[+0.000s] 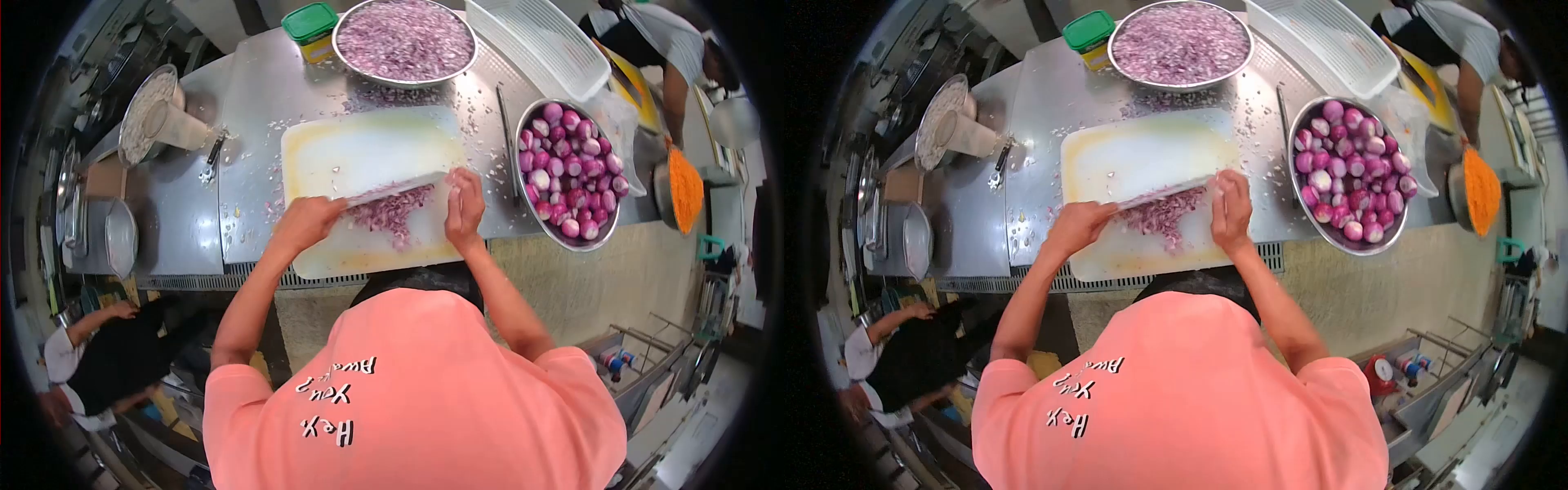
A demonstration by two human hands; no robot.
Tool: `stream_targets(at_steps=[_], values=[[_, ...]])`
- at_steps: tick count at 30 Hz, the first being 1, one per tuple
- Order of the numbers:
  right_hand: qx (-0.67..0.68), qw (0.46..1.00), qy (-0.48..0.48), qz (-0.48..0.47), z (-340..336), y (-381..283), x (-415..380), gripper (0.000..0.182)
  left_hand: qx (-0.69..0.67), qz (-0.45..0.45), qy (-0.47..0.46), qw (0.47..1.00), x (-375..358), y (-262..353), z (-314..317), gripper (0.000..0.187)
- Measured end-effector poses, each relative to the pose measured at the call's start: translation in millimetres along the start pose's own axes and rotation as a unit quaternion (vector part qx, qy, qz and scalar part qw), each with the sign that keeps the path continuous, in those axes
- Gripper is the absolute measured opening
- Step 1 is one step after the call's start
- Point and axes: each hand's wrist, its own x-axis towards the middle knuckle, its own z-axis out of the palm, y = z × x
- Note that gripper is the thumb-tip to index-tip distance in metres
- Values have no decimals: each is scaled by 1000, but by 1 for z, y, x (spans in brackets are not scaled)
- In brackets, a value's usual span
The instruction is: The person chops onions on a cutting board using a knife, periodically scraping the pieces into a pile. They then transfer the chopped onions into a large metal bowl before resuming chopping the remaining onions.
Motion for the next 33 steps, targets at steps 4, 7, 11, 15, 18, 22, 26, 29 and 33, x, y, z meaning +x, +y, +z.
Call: stream_targets(at_steps=[4,7,11,15,18,22,26,29,33], values=[[-51,998,17,31,2,23,12,27,-62,-183,135,972,-38,-4,-14,17],[-130,990,-36,46,29,38,-1,40,-17,-325,167,931,-56,-6,-7,18],[-196,971,-134,26,68,11,-24,43,-7,-409,150,900,-58,26,38,19],[-2,982,-182,39,75,-16,-29,42,-55,-346,169,921,-31,87,52,20],[51,982,-169,63,57,-20,-21,41,-195,-353,168,900,-39,89,34,24],[-35,984,-159,66,28,-10,-32,46,-398,-464,202,765,-80,65,27,32],[-100,979,-152,89,34,-7,-52,58,-537,-474,268,644,-124,43,64,25],[-116,975,-164,90,51,-14,-56,63,-568,-439,270,641,-112,65,87,24],[-36,981,-155,111,73,-24,-49,64,-574,-422,202,672,-46,104,100,23]])
